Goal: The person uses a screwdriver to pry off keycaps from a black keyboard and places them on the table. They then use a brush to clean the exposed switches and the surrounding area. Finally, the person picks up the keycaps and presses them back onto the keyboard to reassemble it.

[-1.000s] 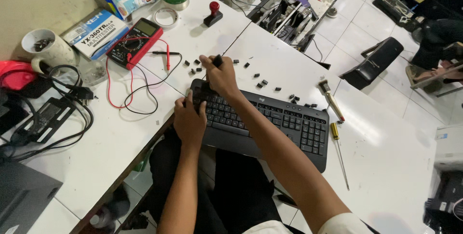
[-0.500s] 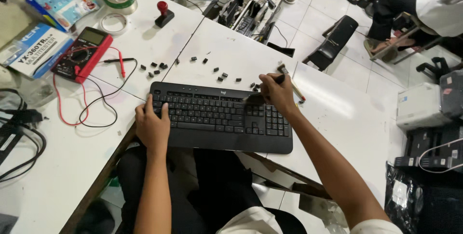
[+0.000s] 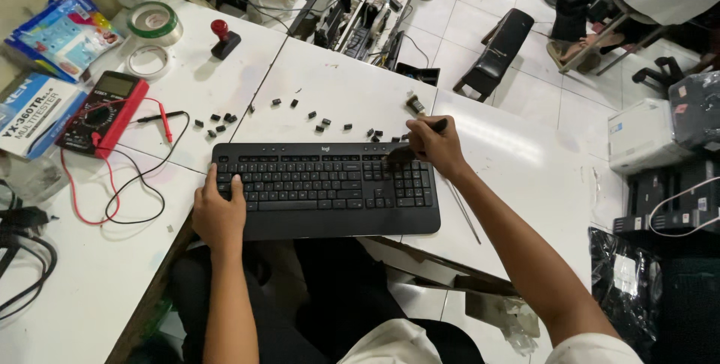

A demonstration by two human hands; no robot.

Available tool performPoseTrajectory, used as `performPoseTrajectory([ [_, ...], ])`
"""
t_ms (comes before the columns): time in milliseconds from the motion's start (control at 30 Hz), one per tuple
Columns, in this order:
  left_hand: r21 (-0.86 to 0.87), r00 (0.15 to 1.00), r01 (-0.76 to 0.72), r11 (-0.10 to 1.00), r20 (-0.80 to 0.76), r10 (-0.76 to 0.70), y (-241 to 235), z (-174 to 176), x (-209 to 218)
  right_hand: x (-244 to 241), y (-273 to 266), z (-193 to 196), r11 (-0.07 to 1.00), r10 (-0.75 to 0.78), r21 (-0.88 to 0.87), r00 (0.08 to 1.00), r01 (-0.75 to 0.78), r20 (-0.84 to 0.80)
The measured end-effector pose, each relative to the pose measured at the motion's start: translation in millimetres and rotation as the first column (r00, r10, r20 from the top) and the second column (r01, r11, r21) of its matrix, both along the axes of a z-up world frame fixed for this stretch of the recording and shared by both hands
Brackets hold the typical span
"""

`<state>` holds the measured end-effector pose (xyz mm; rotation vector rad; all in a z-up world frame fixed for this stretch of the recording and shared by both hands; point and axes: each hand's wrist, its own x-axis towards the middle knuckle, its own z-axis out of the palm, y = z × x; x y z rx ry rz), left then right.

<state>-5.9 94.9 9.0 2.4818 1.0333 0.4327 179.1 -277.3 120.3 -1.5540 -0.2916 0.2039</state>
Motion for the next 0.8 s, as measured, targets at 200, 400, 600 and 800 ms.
performPoseTrajectory([
  [200,-0.029,0.999,-0.046,0.999,-0.003,0.046,7,-12,5,2,-34,8,1.0,-0.022,-0.017,1.0,0.022,-0.004],
  [400,-0.02,0.999,-0.048,0.999,0.002,0.048,-1,3,6,8,-33,-10,0.998,-0.003,-0.061,0.991,0.011,0.131],
  [600,0.006,1.0,-0.025,1.0,0.012,0.024,2,-9,5,6,31,-48,0.936,0.084,-0.34,0.884,0.087,0.459],
  [800,0.001,1.0,0.007,1.0,-0.011,-0.007,3,-9,2,-66,180,-102,0.533,0.416,-0.846,0.87,0.001,0.263],
])
